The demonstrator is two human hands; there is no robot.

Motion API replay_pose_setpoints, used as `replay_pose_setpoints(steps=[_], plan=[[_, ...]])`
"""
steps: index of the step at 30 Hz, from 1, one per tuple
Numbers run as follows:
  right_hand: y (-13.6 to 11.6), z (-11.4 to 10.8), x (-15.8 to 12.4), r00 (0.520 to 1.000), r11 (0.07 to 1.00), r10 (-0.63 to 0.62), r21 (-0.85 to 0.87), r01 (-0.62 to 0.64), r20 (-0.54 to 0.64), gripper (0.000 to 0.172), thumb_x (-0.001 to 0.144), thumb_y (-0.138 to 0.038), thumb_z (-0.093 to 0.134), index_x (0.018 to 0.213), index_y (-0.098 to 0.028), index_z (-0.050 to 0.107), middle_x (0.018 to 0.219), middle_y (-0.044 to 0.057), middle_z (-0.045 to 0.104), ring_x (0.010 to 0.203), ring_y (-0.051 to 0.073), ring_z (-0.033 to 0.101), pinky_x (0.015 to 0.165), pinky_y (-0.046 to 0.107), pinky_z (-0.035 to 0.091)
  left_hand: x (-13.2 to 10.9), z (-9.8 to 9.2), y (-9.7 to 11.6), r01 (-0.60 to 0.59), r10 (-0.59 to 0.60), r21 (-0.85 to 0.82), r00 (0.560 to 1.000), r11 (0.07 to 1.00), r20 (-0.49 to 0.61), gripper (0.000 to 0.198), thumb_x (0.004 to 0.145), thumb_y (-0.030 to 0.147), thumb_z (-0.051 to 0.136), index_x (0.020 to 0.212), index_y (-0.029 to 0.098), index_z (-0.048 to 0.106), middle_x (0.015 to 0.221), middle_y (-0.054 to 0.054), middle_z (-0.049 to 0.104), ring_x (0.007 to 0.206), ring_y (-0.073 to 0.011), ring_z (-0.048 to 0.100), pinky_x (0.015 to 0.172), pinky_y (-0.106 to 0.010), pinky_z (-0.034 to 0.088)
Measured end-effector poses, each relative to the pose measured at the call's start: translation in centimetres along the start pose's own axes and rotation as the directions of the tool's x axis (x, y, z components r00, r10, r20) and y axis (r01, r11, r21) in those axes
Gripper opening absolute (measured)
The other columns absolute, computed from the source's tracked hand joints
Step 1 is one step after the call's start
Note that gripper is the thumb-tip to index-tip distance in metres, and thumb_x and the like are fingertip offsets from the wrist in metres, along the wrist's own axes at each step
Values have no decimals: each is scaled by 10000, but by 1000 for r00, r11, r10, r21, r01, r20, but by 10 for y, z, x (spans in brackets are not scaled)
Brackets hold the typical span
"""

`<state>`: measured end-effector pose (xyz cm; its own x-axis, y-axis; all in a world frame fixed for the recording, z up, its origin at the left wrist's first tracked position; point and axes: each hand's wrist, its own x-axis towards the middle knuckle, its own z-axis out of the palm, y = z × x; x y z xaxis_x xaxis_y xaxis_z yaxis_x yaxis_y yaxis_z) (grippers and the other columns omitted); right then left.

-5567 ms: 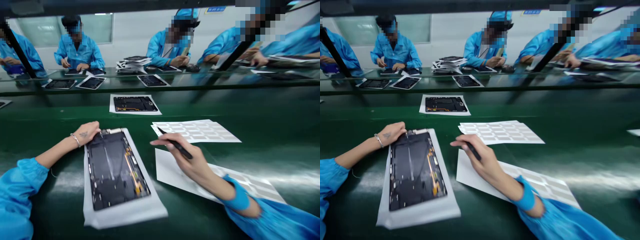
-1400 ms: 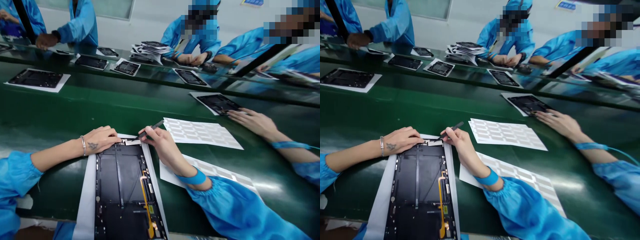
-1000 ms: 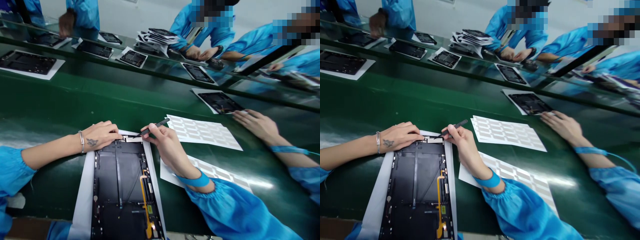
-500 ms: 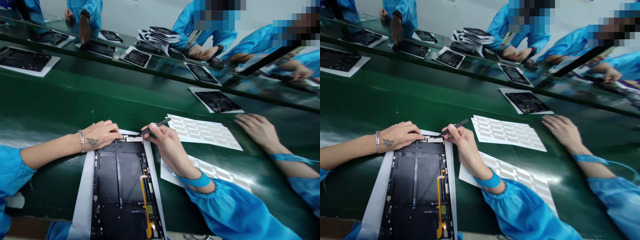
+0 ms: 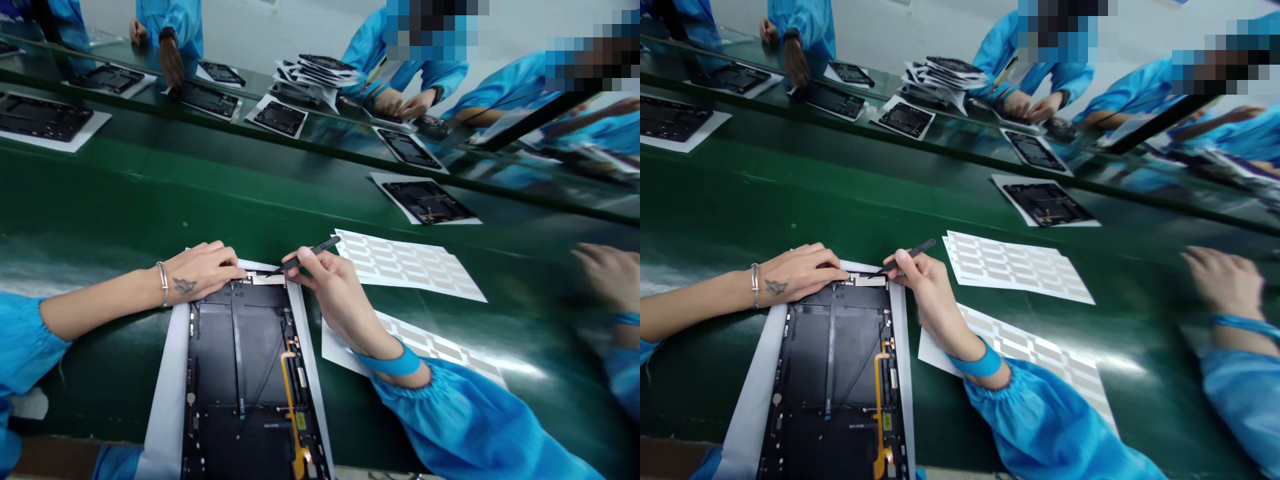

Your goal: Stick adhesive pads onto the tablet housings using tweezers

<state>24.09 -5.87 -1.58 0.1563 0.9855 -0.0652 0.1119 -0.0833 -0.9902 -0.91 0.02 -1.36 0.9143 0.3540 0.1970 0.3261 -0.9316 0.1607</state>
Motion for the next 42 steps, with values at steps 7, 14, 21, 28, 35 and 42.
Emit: replay_pose_setpoints(steps=[7, 14, 21, 28, 35, 42], plan=[[1, 2, 1, 1000, 1000, -3, 15, 3, -28, 473, 732, -665, 733, 699, -194, 699, 718, 42, 640, 755, 183, 615, 739, 340, 533, 4, 4, 1, 43, -44, 22, 998, 999, 40, 393, 924, 75, 481, 1251, 253, 606, 1133, -71, 586, 916, -203, 493, 731, -294, 375], [7, -4, 2, 994, 977, -111, -186, 106, -15, 504, 811, -691, 633, 768, -200, 736, 672, 38, 651, 682, 191, 611, 691, 344, 497, 5, 11, -6, 43, -43, 16, 998, 999, 40, 437, 895, 83, 494, 1276, 270, 602, 1128, -75, 576, 910, -213, 481, 727, -303, 374], [-4, 2, -8, 945, 912, -324, -250, 325, 46, 451, 899, -623, 568, 797, -228, 760, 914, 73, 747, 891, 254, 689, 794, 377, 515, 4, 7, -8, -11, 8, 42, 998, 999, 70, 418, 935, 93, 467, 1308, 245, 578, 1156, -77, 611, 943, -206, 516, 789, -309, 406], [2, 10, -11, 917, 870, -373, -292, 398, 141, 376, 949, -529, 551, 855, -246, 781, 951, 79, 748, 937, 257, 684, 821, 375, 506, 2, 3, -6, -17, 15, 21, 998, 1000, 64, 400, 956, 90, 454, 1307, 236, 578, 1177, -68, 617, 975, -207, 528, 820, -313, 414], [0, 10, -14, 837, 764, -502, -343, 546, 216, 316, 976, -450, 532, 913, -258, 775, 894, 80, 730, 934, 251, 647, 838, 394, 512, 2, 0, -6, -17, 15, 30, 997, 999, 75, 376, 963, 94, 456, 1293, 222, 581, 1186, -78, 617, 979, -206, 528, 824, -309, 414], [10, 9, -15, 767, 690, -596, -337, 641, 238, 277, 1005, -365, 505, 962, -237, 747, 867, 75, 713, 893, 238, 628, 796, 392, 519, 2, 5, -9, -37, 35, 45, 998, 998, 56, 378, 957, 85, 476, 1294, 217, 583, 1156, -76, 620, 961, -213, 526, 789, -311, 408]])
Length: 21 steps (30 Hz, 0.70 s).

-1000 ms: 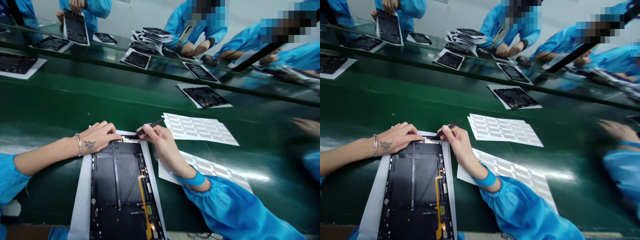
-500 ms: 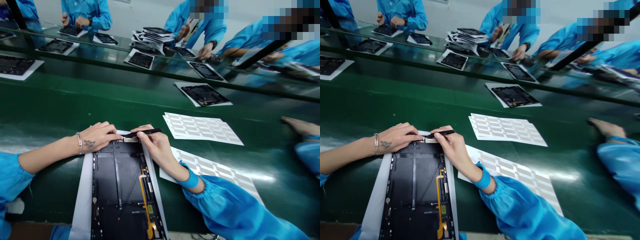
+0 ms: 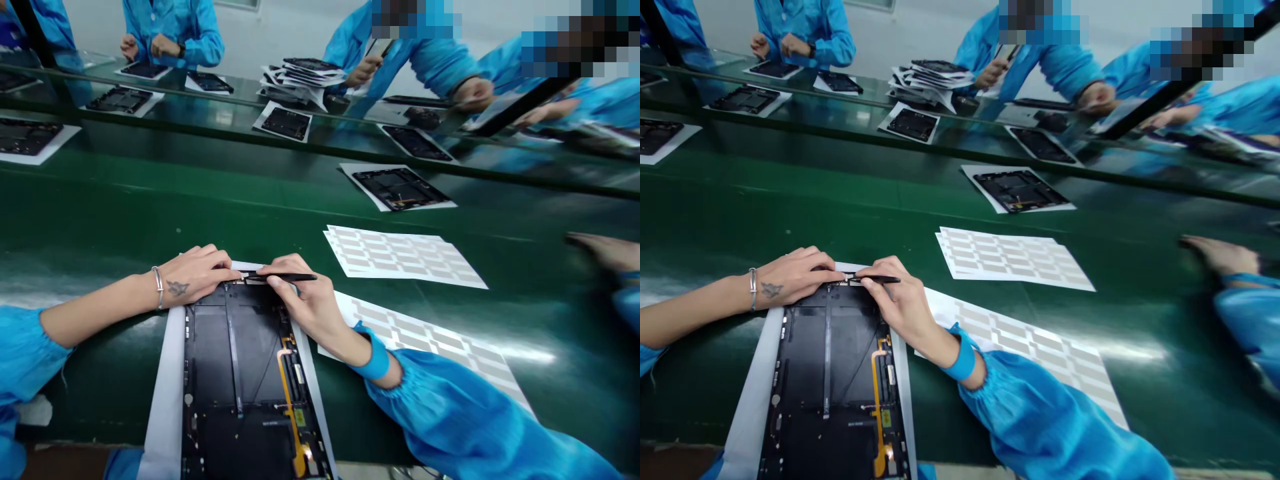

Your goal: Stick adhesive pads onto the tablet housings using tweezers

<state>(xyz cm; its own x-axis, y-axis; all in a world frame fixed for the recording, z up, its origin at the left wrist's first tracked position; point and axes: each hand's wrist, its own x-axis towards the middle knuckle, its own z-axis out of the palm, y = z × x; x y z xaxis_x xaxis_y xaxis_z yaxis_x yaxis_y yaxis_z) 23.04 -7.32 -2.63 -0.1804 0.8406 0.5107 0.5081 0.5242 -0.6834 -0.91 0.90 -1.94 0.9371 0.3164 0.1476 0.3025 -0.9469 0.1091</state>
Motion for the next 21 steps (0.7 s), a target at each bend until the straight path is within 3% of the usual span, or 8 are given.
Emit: replay_pose_setpoints(steps=[4, 8, 12, 17, 21], plan=[[2, 3, 0, 999, 999, -30, -16, 30, -25, 233, 1005, -313, 516, 988, -233, 734, 887, 74, 715, 919, 235, 623, 802, 380, 523, 0, 4, -3, 5, -5, 12, 1000, 1000, 11, 406, 937, 77, 492, 1301, 229, 585, 1182, -76, 624, 981, -215, 534, 810, -318, 412], [0, 0, 1, 998, 998, -54, 18, 53, 36, 258, 1004, -358, 517, 978, -236, 743, 855, 71, 726, 898, 237, 632, 794, 384, 533, 2, 0, -1, -31, 30, 9, 999, 999, 25, 396, 923, 55, 488, 1277, 200, 589, 1255, -80, 624, 1055, -224, 548, 836, -331, 419], [6, -12, -4, 990, 987, 142, 78, -143, 19, 376, 980, -498, 527, 903, -215, 762, 928, 88, 745, 905, 236, 683, 783, 357, 549, 9, -5, 5, -26, 25, 12, 999, 1000, 48, 287, 958, 79, 454, 1182, 150, 619, 1192, -91, 657, 1057, -222, 564, 839, -323, 438], [19, -26, -13, 887, 873, 456, 231, -429, -75, 459, 915, -615, 569, 874, -197, 753, 901, 76, 741, 783, 209, 707, 752, 340, 568, 13, -5, 10, 9, -11, 35, 998, 999, 54, 364, 961, 77, 445, 1291, 165, 571, 1157, -102, 640, 994, -218, 561, 807, -317, 436], [23, -27, -14, 866, 848, 496, 250, -467, -65, 462, 885, -628, 603, 845, -193, 754, 848, 71, 726, 799, 212, 691, 773, 350, 562, 12, -5, 9, 0, -4, 64, 997, 998, 73, 415, 981, 95, 441, 1353, 243, 548, 1167, -82, 620, 978, -209, 543, 783, -303, 414]])
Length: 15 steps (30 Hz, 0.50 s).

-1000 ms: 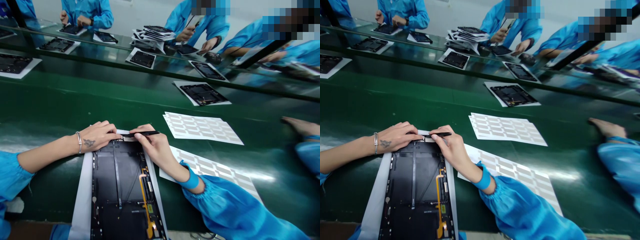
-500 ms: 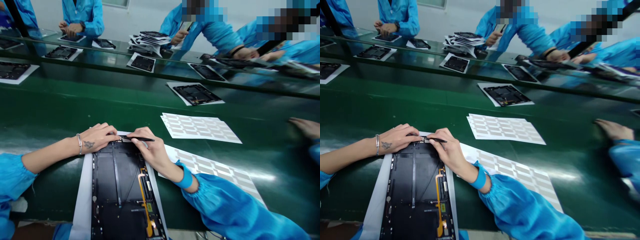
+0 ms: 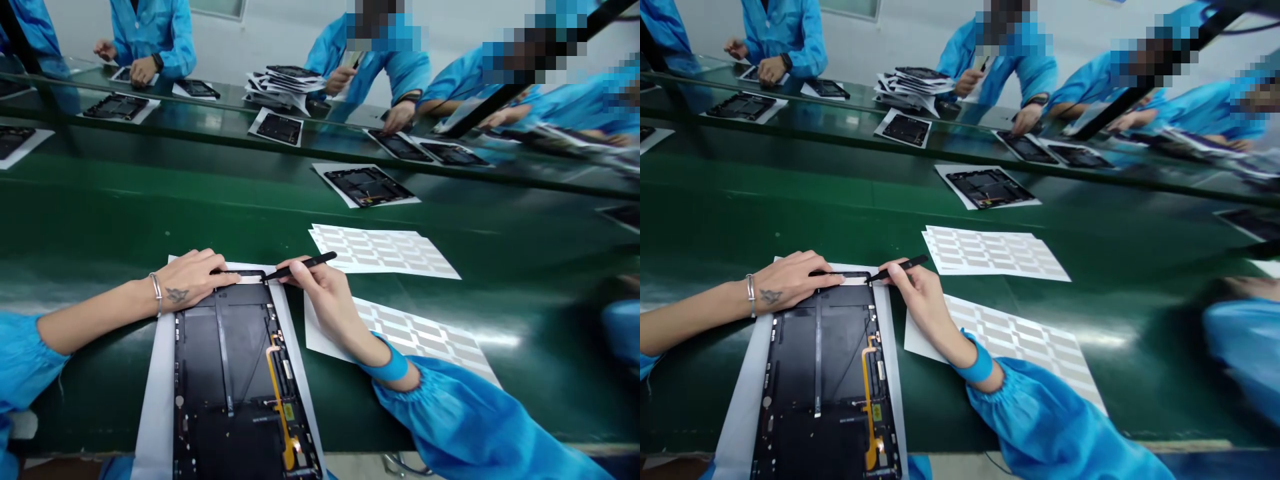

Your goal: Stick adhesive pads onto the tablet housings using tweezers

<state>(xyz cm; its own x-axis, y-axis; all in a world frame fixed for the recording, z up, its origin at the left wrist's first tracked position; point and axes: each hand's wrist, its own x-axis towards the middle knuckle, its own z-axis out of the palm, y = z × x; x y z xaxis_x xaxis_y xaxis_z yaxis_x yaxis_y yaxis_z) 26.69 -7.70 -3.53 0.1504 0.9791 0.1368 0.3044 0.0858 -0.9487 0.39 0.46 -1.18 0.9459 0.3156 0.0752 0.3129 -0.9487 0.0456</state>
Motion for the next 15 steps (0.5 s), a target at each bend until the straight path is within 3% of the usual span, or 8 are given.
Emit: replay_pose_setpoints(steps=[5, 10, 15], plan=[[0, 3, 2, 999, 999, 3, 40, -1, -34, 468, 872, -639, 611, 866, -195, 761, 857, 67, 720, 791, 209, 690, 792, 372, 575, 4, -10, 3, 12, -21, 90, 995, 996, 96, 445, 1009, 130, 429, 1413, 288, 527, 1204, -100, 587, 983, -230, 523, 778, -323, 421], [-8, 3, 4, 998, 984, 49, 172, -41, -44, 422, 867, -606, 645, 929, -202, 750, 948, 63, 727, 845, 209, 719, 857, 397, 604, 29, -21, 22, 50, -114, 250, 961, 967, 251, 559, 1009, 146, 434, 1524, 358, 399, 1144, -113, 583, 944, -261, 533, 705, -334, 412], [-26, 8, 9, 990, 994, -106, 42, 102, 89, 440, 911, -608, 584, 970, -211, 765, 1066, 92, 747, 996, 249, 713, 930, 408, 570, 37, -17, 29, 72, -140, 297, 966, 952, 216, 590, 1000, 134, 440, 1533, 378, 378, 1062, -103, 600, 961, -256, 551, 718, -322, 425]])
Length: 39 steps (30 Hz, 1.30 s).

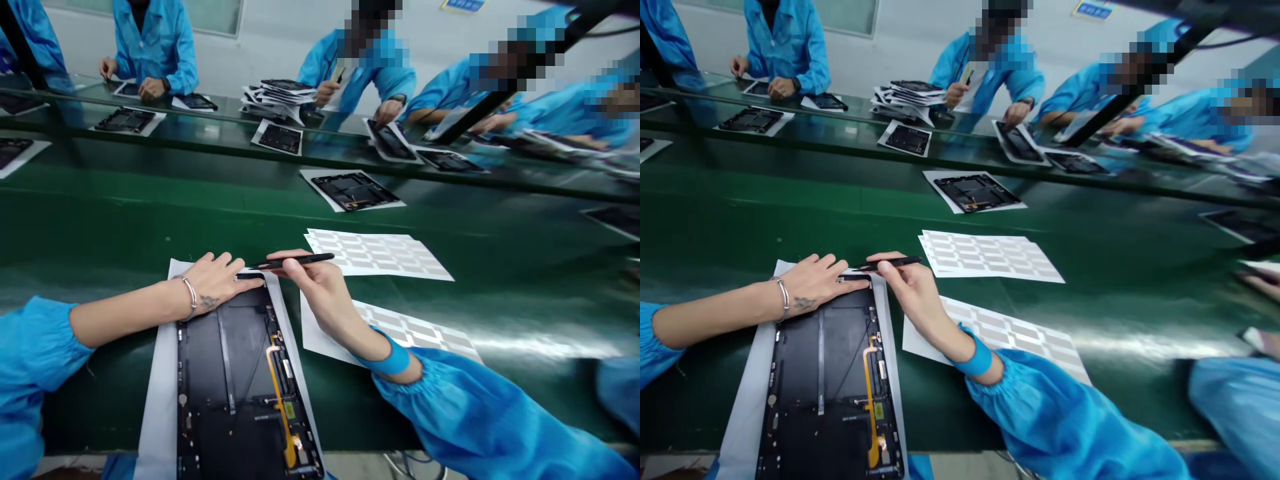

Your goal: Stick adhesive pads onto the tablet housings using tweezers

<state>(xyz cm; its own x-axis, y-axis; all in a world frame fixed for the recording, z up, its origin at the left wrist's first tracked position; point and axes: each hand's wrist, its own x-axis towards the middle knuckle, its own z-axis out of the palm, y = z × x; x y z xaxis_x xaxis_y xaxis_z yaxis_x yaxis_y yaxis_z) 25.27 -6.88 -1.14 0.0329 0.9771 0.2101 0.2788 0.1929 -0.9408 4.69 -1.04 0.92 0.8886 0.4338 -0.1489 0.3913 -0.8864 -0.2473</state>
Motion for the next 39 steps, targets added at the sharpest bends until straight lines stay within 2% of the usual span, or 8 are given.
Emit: replay_pose_setpoints(steps=[4, 7, 9, 21, 26, 32, 35, 39], plan=[[0, 6, 10, 986, 995, -76, -55, 85, 151, 487, 918, -633, 551, 927, -201, 776, 1002, 92, 767, 940, 245, 726, 856, 366, 572, -22, 21, -17, -92, 76, -142, 990, 985, -115, 525, 952, 100, 476, 1444, 276, 520, 1170, -105, 637, 1009, -232, 577, 801, -323, 488], [7, 7, 11, 978, 993, -72, -75, 88, 195, 530, 921, -657, 523, 886, -195, 780, 1002, 95, 773, 881, 235, 733, 789, 342, 572, -41, 34, -28, -155, 83, -296, 967, 942, -243, 496, 914, 36, 445, 1343, 227, 607, 1325, -83, 625, 1202, -219, 552, 948, -326, 508], [10, 6, 10, 975, 990, -70, -108, 94, 211, 543, 924, -659, 512, 836, -198, 786, 1016, 97, 774, 887, 238, 730, 784, 340, 565, -47, 38, -30, -165, 64, -344, 956, 924, -287, 511, 893, 9, 423, 1312, 216, 629, 1340, -73, 635, 1265, -212, 534, 993, -333, 509], [3, -1, 10, 949, 982, -64, -151, 116, 310, 496, 937, -606, 533, 799, -213, 803, 999, 105, 773, 933, 258, 719, 818, 361, 568, -41, 43, -27, -198, 72, -367, 941, 909, -330, 480, 903, 18, 434, 1301, 179, 648, 1326, -103, 655, 1252, -245, 564, 991, -374, 519], [2, -11, 11, 939, 980, -54, -164, 116, 339, 445, 943, -567, 554, 853, -203, 794, 1025, 113, 769, 964, 265, 711, 847, 378, 558, -41, 41, -26, -172, 56, -386, 954, 906, -293, 501, 896, 18, 438, 1309, 218, 639, 1366, -69, 633, 1277, -227, 541, 988, -347, 489], [6, -38, 8, 949, 964, -3, -251, 87, 316, 448, 935, -579, 558, 822, -211, 786, 1045, 110, 767, 976, 273, 707, 836, 390, 559, -41, 46, -27, -196, 61, -390, 941, 899, -332, 475, 914, 37, 417, 1294, 214, 640, 1371, -64, 629, 1257, -230, 545, 939, -341, 481], [10, -45, 4, 956, 965, 10, -253, 68, 295, 429, 918, -585, 581, 849, -216, 789, 1048, 108, 766, 980, 280, 710, 856, 403, 559, -42, 47, -29, -212, 79, -363, 934, 907, -349, 446, 926, 58, 427, 1292, 212, 633, 1354, -73, 636, 1233, -235, 547, 928, -338, 479], [20, -40, -2, 991, 991, 10, -132, 8, 135, 413, 912, -593, 593, 976, -226, 769, 1005, 87, 773, 951, 273, 727, 872, 416, 563, -33, 37, -34, -231, 115, -319, 932, 919, -344, 375, 976, 101, 403, 1273, 182, 617, 1215, -86, 690, 1081, -208, 597, 870, -300, 475]])
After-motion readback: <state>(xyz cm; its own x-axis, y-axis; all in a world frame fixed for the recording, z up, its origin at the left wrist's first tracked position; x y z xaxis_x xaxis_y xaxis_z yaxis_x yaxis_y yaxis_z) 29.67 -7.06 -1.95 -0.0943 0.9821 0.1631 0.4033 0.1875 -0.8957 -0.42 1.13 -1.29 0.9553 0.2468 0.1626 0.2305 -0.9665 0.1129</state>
